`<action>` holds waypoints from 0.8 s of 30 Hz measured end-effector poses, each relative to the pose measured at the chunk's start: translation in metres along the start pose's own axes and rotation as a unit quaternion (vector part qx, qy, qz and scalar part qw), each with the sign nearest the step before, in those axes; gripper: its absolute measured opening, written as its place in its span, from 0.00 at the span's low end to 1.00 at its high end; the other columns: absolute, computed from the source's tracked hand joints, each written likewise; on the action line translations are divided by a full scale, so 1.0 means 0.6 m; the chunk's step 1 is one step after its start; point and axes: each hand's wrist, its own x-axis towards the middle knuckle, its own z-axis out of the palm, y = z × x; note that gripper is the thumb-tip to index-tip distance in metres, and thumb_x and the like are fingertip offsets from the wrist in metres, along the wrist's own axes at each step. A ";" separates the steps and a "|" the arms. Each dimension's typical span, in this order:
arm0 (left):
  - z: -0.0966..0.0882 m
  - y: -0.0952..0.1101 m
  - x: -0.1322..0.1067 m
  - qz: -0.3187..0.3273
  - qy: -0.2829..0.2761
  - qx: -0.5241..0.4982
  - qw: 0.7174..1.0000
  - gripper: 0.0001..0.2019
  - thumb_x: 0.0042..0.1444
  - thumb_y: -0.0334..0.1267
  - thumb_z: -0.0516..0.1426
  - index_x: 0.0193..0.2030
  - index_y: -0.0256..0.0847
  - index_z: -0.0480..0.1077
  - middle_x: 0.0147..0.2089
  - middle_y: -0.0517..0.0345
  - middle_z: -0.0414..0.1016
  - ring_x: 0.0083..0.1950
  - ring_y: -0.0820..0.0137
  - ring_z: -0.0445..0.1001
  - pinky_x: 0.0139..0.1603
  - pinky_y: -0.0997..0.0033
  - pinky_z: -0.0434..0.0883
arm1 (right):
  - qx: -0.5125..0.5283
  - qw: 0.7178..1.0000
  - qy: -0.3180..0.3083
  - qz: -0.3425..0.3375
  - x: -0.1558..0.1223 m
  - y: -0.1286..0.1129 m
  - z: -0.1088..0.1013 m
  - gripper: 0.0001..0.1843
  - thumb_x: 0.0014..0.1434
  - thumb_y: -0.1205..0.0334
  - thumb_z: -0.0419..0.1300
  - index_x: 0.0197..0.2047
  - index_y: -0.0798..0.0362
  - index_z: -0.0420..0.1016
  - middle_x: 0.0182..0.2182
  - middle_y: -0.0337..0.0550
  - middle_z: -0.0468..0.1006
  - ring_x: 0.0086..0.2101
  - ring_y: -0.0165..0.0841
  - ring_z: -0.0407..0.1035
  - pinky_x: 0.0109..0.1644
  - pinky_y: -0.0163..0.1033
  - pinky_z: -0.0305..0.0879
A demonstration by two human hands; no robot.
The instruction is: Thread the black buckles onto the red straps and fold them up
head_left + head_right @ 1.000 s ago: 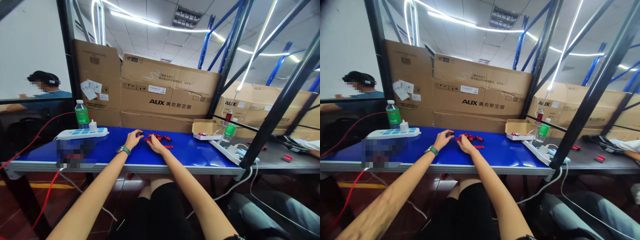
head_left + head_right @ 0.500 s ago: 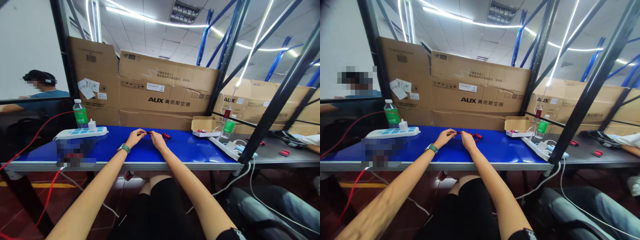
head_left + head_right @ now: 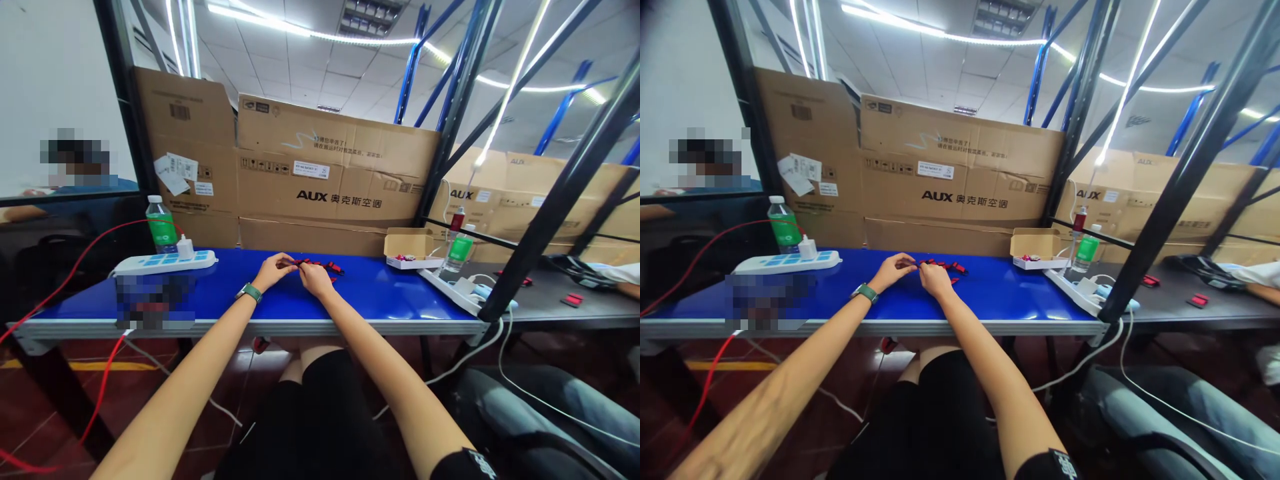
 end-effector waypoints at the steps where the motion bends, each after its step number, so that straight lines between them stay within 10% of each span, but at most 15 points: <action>1: 0.000 -0.001 0.000 -0.006 -0.004 -0.008 1.000 0.27 0.46 0.57 0.69 0.45 0.38 0.74 0.42 0.48 0.83 0.45 0.60 0.82 0.52 0.59 0.77 | 0.000 1.000 -0.003 -0.004 0.000 0.000 0.000 0.16 0.74 0.60 0.47 0.46 0.54 0.75 0.42 0.54 0.83 0.40 0.39 0.78 0.43 0.36 0.66; 15: 0.003 0.012 -0.002 -0.049 -0.019 -0.067 0.996 0.30 0.38 0.56 0.73 0.41 0.37 0.73 0.45 0.48 0.82 0.46 0.61 0.80 0.54 0.57 0.76 | 0.081 0.995 0.037 -0.048 0.004 0.006 0.006 0.05 0.70 0.64 0.51 0.46 0.52 0.67 0.40 0.48 0.79 0.41 0.39 0.72 0.46 0.38 0.61; 24: 0.006 0.004 -0.003 0.044 -0.012 0.027 0.999 0.22 0.45 0.49 0.69 0.43 0.37 0.76 0.41 0.50 0.81 0.38 0.65 0.79 0.46 0.62 0.78 | 0.131 0.985 0.112 -0.020 0.004 0.009 0.014 0.08 0.70 0.60 0.52 0.38 0.50 0.66 0.36 0.43 0.75 0.39 0.37 0.67 0.46 0.39 0.60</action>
